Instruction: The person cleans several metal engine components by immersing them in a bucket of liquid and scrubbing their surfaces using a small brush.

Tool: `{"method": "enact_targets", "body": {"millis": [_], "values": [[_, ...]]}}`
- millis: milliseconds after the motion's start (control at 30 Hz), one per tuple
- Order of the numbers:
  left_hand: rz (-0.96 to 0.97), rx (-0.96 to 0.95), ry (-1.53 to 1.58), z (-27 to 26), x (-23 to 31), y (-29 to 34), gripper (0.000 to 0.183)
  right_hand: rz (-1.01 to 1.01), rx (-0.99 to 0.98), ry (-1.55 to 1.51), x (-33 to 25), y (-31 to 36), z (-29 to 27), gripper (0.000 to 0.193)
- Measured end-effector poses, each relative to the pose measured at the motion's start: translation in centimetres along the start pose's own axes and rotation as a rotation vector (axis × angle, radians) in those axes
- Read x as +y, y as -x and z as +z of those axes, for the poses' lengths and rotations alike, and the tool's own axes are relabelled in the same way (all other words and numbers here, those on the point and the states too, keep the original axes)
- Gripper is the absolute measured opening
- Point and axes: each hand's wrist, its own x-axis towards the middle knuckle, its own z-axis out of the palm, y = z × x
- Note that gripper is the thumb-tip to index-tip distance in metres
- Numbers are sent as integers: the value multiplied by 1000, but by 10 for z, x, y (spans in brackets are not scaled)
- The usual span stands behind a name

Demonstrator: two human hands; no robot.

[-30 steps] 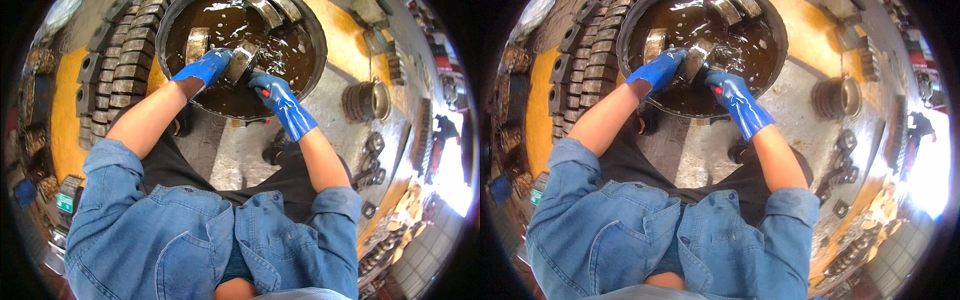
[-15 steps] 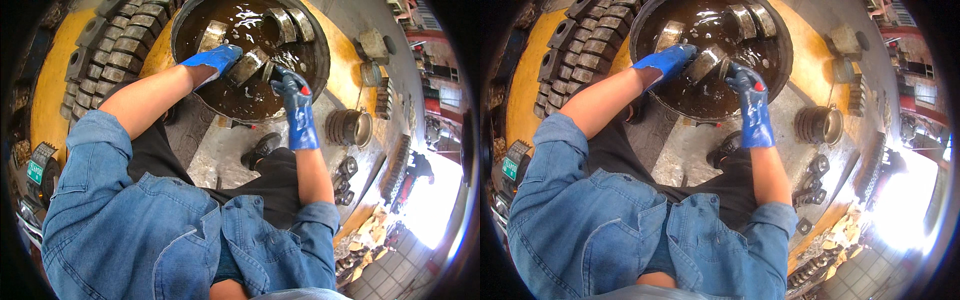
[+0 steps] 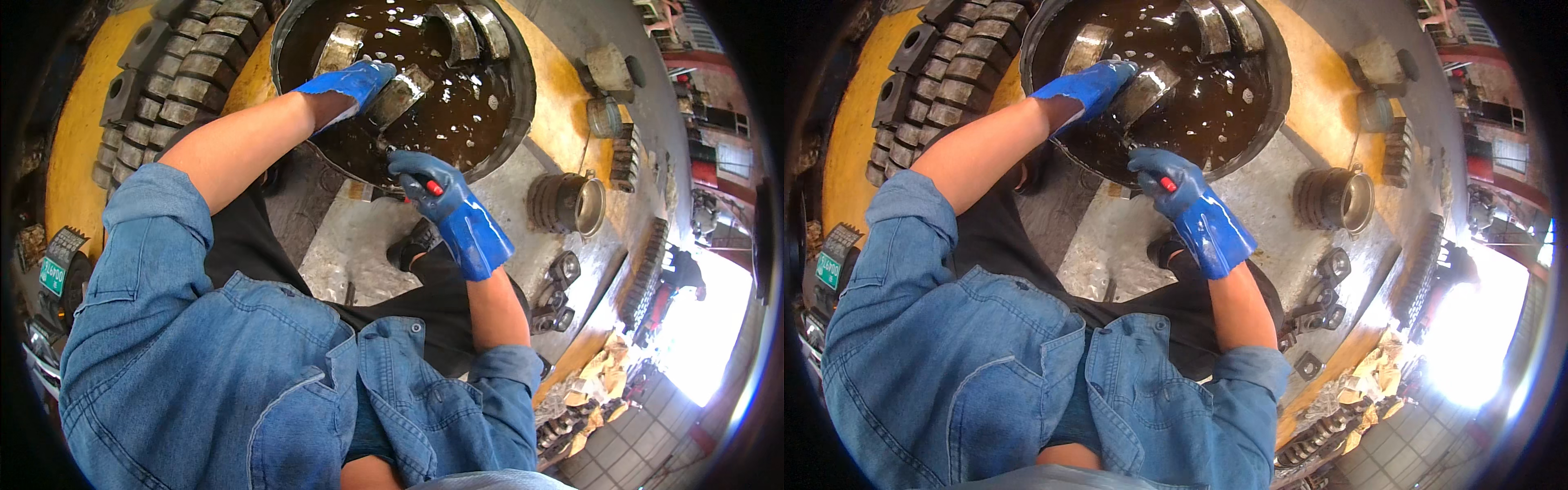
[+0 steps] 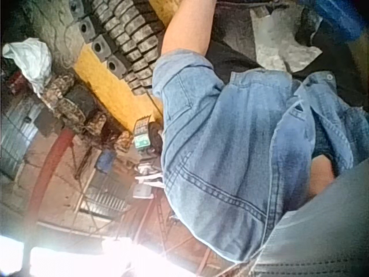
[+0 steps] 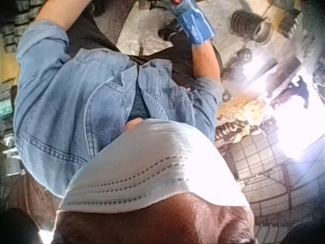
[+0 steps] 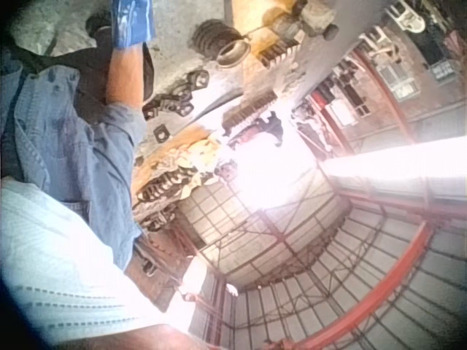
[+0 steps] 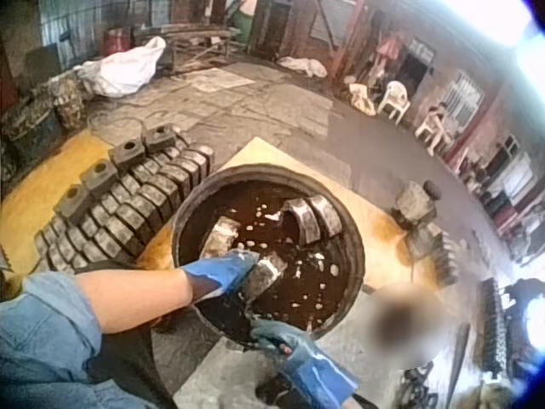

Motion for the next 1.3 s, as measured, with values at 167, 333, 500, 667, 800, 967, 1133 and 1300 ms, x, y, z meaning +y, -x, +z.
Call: {"method": "enact_targets", "body": {"millis": [167,333,500,667,800,967,1133,1300], "values": [[134,105,191,38,-30,-5,35,-225,-9,166,24,-15,-12,23],[-129,-84,499,59,-41,-20,55,-163,81,100,9,-30,-49,25],[-486,-50,179,40,25,-21,83,76,353,79,-41,-35,-87,17],[-436,-161,136,20,42,-27,76,-42,461,100,7,-34,-90,17],[-278,-187,148,23,20,-34,76,153,575,-184,-9,-42,-82,16],[-47,-229,81,27,2,-48,78,339,629,-411,10,-51,-99,22],[-185,-122,539,27,-47,-75,88,422,681,-570,13,-74,-107,37],[-368,-39,1138,-33,2,-33,46,482,611,-589,1,-80,-82,35]]}}
